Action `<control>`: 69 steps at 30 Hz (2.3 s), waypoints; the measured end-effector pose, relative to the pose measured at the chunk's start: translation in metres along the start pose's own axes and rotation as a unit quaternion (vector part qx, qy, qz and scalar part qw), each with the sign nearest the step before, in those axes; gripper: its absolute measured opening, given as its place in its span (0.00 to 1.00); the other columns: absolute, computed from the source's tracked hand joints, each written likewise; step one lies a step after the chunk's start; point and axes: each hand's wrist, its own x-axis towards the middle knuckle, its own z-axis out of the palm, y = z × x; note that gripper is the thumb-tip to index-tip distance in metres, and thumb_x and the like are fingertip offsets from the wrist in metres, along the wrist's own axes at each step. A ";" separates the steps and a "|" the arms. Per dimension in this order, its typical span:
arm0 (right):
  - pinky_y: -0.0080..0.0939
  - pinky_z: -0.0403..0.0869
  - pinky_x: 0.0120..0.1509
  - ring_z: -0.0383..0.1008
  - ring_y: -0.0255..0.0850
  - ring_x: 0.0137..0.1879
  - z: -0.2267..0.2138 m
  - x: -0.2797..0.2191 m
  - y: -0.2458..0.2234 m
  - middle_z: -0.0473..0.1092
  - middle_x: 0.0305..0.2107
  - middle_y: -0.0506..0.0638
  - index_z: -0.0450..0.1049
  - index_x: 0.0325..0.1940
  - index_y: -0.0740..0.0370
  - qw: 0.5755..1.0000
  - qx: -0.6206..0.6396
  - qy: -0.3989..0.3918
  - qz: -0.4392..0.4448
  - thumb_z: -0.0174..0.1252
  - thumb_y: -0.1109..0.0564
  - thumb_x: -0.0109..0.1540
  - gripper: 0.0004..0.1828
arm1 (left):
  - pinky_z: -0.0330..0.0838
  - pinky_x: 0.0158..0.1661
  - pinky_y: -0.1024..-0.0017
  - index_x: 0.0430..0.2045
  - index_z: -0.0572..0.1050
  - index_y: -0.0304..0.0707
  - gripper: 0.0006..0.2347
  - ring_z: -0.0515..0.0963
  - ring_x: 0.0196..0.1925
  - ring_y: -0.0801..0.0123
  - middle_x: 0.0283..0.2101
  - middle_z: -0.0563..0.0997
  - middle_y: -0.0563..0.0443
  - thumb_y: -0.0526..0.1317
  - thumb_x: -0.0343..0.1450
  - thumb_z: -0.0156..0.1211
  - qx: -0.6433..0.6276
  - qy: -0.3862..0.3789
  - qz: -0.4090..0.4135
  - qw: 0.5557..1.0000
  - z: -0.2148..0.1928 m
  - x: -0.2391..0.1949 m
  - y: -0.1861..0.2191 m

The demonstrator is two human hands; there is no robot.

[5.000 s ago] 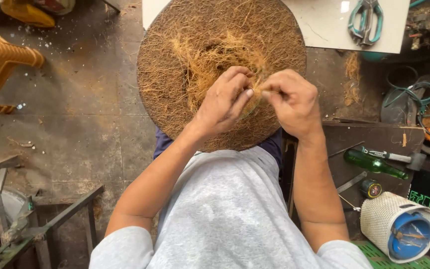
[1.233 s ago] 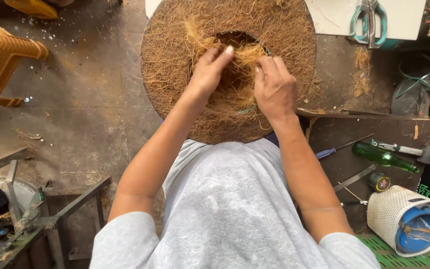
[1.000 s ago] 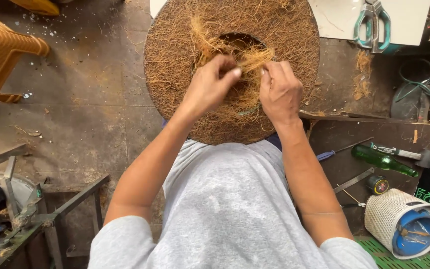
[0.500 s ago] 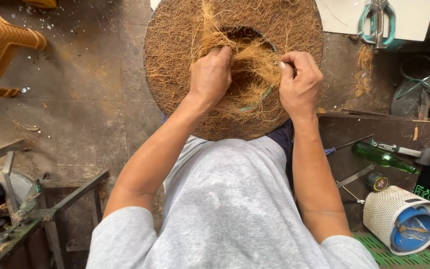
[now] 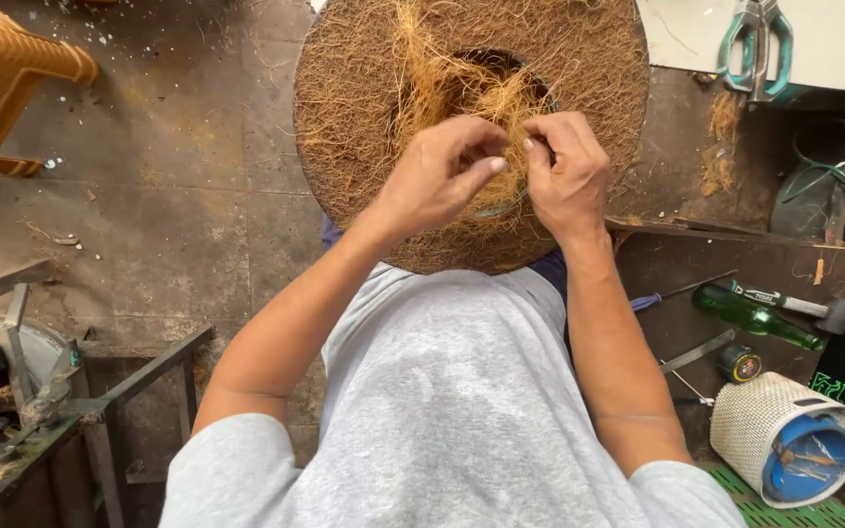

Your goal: The person pulls and separates coconut fiber from a circular coconut husk base, repeatedly gathering strands and placing them on a nearby white surface. The person uses shears to cut a few strands and continues to pull and arrange the fiber by hand.

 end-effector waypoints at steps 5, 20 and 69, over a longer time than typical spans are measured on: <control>0.42 0.77 0.45 0.75 0.46 0.43 0.007 0.005 -0.002 0.70 0.37 0.56 0.75 0.45 0.67 0.999 -0.020 0.030 0.023 0.54 0.71 0.65 0.07 | 0.73 0.51 0.47 0.54 0.69 0.28 0.21 0.77 0.55 0.42 0.50 0.77 0.27 0.50 0.75 0.51 -0.185 -0.050 -0.230 0.954 0.011 0.013 -0.004; 0.69 0.55 0.74 0.29 0.57 0.79 0.036 0.027 -0.023 0.28 0.75 0.53 0.32 0.76 0.60 0.746 0.471 -0.074 0.465 0.48 0.43 0.63 0.47 | 0.56 0.68 0.55 0.56 0.70 0.31 0.34 0.70 0.69 0.51 0.64 0.73 0.36 0.59 0.62 0.49 -0.381 0.016 -0.475 0.793 -0.009 0.034 -0.006; 0.30 0.82 0.33 0.80 0.40 0.32 -0.053 -0.023 0.021 0.75 0.33 0.62 0.65 0.49 0.69 0.825 0.445 0.029 0.346 0.59 0.67 0.63 0.12 | 0.50 0.65 0.53 0.57 0.68 0.35 0.33 0.69 0.64 0.52 0.58 0.72 0.35 0.60 0.65 0.63 0.310 -0.245 -0.027 0.918 0.010 -0.039 0.005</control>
